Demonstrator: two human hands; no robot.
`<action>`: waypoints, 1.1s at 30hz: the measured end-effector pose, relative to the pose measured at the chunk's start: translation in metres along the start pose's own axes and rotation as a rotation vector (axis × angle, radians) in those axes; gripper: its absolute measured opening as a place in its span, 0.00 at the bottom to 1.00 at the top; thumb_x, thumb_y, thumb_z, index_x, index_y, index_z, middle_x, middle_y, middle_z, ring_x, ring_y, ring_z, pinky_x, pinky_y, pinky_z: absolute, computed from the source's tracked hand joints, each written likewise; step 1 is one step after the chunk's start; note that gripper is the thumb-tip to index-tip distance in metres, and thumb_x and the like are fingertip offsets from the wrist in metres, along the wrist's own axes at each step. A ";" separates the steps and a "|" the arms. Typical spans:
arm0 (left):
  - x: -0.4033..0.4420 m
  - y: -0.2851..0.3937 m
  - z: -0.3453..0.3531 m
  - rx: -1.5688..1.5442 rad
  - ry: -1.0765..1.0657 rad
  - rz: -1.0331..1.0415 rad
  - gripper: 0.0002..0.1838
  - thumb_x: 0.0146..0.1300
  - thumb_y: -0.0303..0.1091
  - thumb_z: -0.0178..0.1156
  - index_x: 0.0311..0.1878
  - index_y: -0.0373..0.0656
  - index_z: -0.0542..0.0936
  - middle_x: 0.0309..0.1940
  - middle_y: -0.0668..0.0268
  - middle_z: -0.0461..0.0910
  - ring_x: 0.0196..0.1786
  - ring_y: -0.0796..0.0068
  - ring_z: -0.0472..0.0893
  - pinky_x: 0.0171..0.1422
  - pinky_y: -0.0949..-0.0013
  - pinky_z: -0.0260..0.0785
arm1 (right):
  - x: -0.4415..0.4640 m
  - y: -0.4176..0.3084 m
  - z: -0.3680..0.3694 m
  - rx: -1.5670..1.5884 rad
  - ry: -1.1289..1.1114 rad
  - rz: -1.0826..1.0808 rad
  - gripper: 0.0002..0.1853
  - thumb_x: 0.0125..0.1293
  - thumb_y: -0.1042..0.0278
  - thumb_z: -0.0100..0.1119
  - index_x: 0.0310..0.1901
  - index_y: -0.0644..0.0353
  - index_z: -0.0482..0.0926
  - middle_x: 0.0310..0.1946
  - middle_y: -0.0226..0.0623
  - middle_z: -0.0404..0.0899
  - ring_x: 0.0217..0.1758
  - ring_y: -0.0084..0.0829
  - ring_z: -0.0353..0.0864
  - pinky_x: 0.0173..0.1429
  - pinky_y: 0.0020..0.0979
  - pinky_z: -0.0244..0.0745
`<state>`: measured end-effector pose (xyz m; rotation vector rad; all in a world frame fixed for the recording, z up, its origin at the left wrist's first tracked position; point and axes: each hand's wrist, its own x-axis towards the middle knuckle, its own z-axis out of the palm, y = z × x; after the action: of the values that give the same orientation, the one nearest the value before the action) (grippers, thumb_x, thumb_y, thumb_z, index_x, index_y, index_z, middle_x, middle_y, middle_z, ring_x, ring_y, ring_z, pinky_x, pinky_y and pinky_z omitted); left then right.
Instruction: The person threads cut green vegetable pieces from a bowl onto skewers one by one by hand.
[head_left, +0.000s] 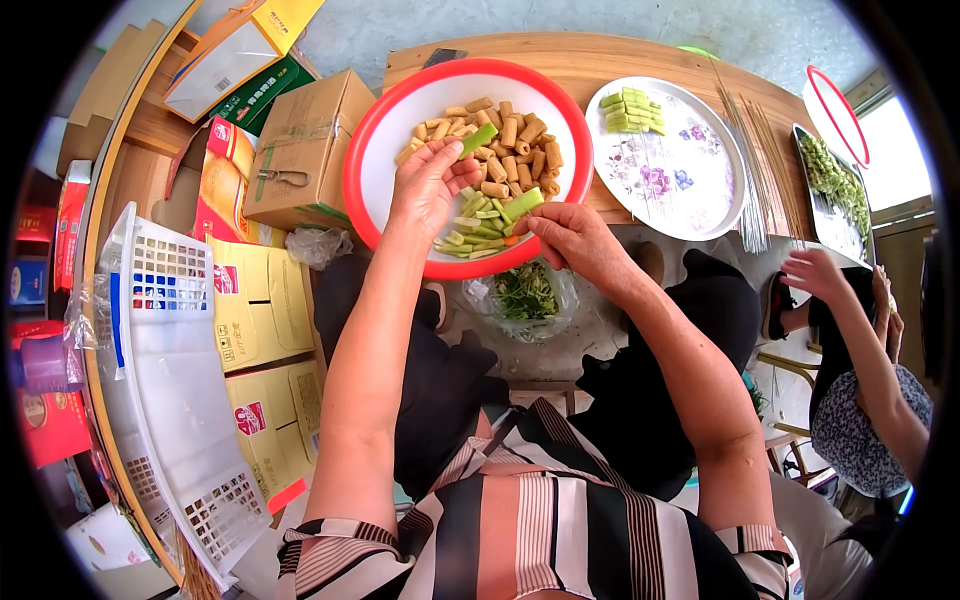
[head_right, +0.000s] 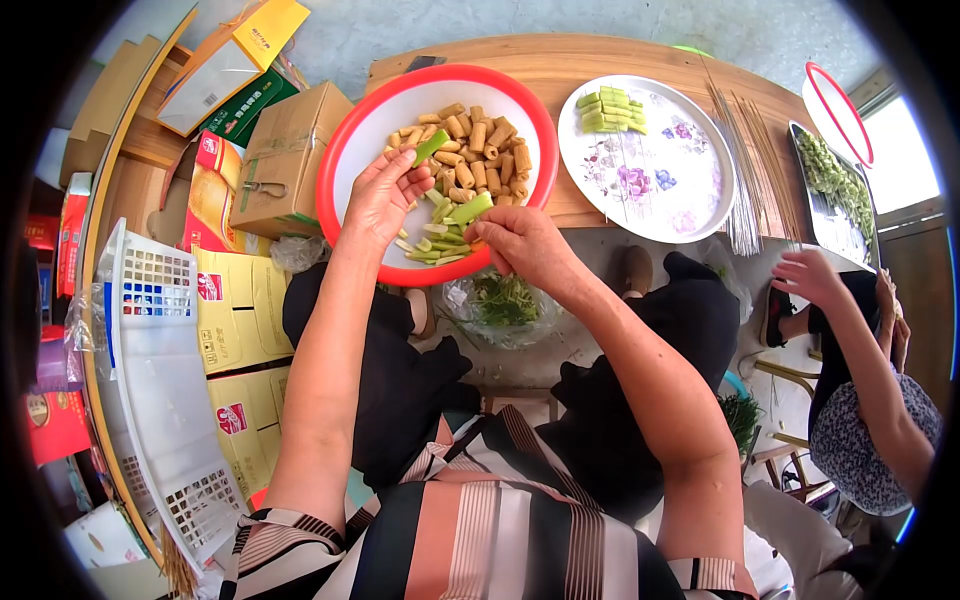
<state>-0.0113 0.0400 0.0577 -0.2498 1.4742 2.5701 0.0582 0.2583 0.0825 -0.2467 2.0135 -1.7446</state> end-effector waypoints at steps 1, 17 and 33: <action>0.000 0.000 0.000 0.005 0.000 0.001 0.08 0.62 0.28 0.60 0.43 0.39 0.75 0.33 0.63 0.80 0.35 0.73 0.81 0.42 0.69 0.79 | 0.000 -0.001 0.000 0.000 0.000 0.000 0.13 0.70 0.65 0.48 0.38 0.65 0.80 0.11 0.25 0.66 0.16 0.15 0.64 0.24 0.21 0.60; -0.003 0.004 0.004 0.048 0.026 -0.002 0.08 0.61 0.28 0.61 0.44 0.40 0.75 0.32 0.63 0.80 0.32 0.75 0.80 0.39 0.70 0.79 | -0.001 -0.001 0.000 -0.021 -0.007 -0.005 0.13 0.70 0.65 0.48 0.39 0.63 0.80 0.12 0.24 0.66 0.16 0.15 0.63 0.24 0.21 0.60; -0.013 0.005 0.010 0.163 -0.023 -0.018 0.09 0.61 0.28 0.60 0.44 0.38 0.76 0.31 0.63 0.80 0.29 0.76 0.80 0.36 0.72 0.77 | 0.004 0.004 -0.001 -0.035 0.012 -0.019 0.12 0.70 0.66 0.48 0.39 0.64 0.80 0.12 0.25 0.66 0.16 0.16 0.64 0.24 0.21 0.61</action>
<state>-0.0009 0.0449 0.0700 -0.2095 1.6541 2.4134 0.0555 0.2581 0.0774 -0.2681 2.0581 -1.7272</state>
